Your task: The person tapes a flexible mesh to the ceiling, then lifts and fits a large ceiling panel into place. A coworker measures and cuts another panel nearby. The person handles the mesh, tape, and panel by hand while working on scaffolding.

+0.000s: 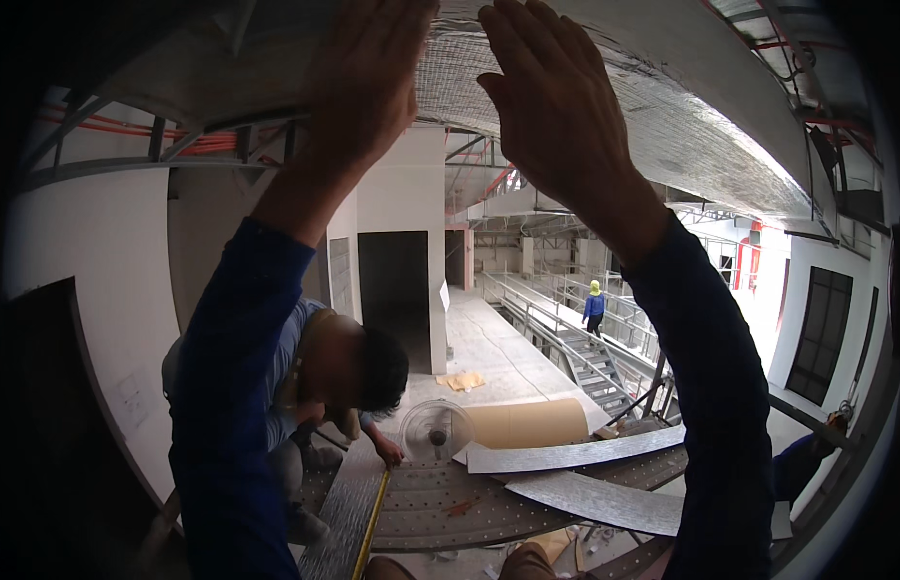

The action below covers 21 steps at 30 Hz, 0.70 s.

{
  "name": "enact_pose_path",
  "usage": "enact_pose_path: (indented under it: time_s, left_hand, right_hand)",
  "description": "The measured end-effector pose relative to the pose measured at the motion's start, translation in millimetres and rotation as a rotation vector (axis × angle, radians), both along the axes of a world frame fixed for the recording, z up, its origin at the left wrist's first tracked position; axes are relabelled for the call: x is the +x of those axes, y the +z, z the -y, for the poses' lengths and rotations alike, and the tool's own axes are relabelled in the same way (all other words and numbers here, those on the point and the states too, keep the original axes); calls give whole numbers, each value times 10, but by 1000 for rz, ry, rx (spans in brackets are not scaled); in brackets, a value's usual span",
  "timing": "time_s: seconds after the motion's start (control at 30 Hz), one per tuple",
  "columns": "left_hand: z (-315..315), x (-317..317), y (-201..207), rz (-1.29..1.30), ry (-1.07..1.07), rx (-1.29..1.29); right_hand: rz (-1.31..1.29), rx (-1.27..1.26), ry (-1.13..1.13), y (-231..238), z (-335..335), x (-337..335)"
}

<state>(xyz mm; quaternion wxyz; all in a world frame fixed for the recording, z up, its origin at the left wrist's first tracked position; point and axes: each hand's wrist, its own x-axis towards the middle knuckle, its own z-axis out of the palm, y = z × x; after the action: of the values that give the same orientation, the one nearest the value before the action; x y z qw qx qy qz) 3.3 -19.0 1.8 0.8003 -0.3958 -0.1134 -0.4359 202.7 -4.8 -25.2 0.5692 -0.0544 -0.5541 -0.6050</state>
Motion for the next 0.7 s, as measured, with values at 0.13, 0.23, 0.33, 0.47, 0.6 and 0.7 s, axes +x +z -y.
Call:
enact_pose_path:
  time_s: [0.13,0.23,0.33,0.47,0.6,0.7]
  left_hand:
    - [60,-204,-30,42,-5,-57]
    - [50,-210,-65,114,51,-49]
    - [54,-205,-50,124,51,-37]
    - [61,-173,-39,130,29,-3]
    - [18,58,-51,54,40,-70]
    - [-70,253,-12,-45,-29,-125]
  right_hand:
    - [-109,12,-25,118,-174,165]
    - [-253,99,-128,94,-298,526]
    - [-335,282,-266,154,-323,768]
    - [-340,102,-255,86,-189,750]
    - [-123,86,-68,104,-128,280]
    - [-122,118,-28,136,-198,71]
